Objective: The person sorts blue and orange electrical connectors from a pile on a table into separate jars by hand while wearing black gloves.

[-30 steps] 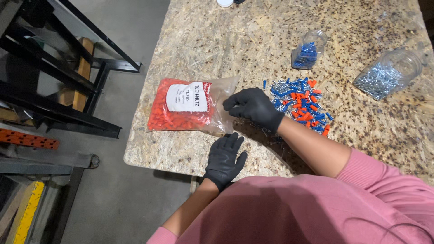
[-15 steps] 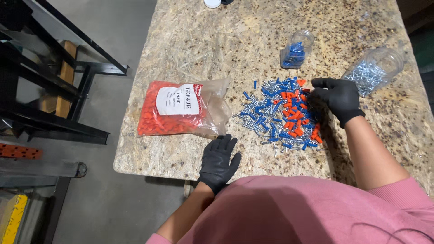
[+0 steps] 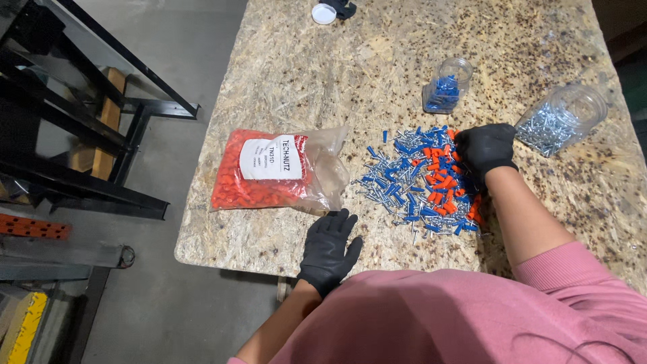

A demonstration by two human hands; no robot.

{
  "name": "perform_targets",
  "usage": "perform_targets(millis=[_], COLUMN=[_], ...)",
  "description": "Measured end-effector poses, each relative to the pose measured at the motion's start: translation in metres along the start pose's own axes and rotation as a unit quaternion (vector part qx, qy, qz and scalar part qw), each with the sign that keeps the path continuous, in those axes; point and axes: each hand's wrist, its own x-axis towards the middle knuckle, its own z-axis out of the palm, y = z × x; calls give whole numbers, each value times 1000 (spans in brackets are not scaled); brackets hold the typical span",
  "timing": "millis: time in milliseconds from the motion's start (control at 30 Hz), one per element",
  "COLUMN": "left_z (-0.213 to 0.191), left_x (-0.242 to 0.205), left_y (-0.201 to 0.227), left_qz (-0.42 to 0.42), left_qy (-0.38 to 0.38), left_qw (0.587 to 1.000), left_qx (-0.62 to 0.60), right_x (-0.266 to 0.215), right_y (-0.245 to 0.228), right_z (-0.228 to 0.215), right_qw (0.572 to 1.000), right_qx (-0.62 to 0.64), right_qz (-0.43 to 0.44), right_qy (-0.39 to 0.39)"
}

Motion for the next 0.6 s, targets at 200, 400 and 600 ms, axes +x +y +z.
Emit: perform_targets(millis=[200,400,600], left_z=[1,-2,-3], left_x=[2,1,3], left_y=[-3,-2,0], left_qz=[15,16,10], left_qy=[5,19,-2], left_qw=[1000,1000,1000], left_qx=[-10,1,12], right_x=[-8,-2,-68], right_y=[14,30,-63], right_z=[7,31,-135], right_qw=[997,987,764], right_qx=[-45,155,645], right_qz=[-46,27,33], right_qy=[37,14,-10])
